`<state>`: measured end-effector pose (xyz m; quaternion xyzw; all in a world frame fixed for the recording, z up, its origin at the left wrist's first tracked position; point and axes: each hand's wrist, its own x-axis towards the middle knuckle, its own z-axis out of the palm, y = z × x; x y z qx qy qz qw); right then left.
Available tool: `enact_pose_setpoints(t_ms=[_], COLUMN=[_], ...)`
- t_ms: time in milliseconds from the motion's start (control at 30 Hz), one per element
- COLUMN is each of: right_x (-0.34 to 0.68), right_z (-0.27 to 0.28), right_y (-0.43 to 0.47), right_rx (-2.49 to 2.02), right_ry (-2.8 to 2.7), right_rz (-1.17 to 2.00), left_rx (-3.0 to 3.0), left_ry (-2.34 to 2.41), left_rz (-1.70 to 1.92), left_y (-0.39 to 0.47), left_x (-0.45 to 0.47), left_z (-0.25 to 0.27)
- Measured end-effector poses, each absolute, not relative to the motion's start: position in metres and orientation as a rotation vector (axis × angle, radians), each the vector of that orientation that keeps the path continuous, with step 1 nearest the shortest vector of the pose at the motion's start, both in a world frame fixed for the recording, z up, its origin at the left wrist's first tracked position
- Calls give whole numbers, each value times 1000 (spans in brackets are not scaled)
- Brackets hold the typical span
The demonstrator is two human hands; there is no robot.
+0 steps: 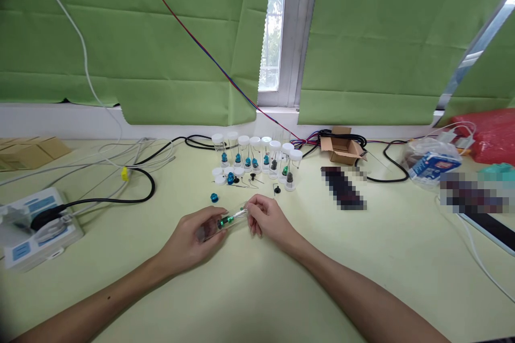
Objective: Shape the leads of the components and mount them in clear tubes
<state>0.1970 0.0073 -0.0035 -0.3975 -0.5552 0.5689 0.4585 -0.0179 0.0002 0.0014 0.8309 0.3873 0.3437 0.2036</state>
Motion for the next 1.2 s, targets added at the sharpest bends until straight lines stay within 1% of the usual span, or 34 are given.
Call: enact_pose_setpoints(t_ms=[1200], right_x=[197], right_z=[0], right_y=[6], right_rx=[-984], right_ry=[-1385], right_rz=[1423], left_rx=[2331], left_ry=[1106], left_rz=[942], left_y=[0], left_x=[-17], left_z=[2])
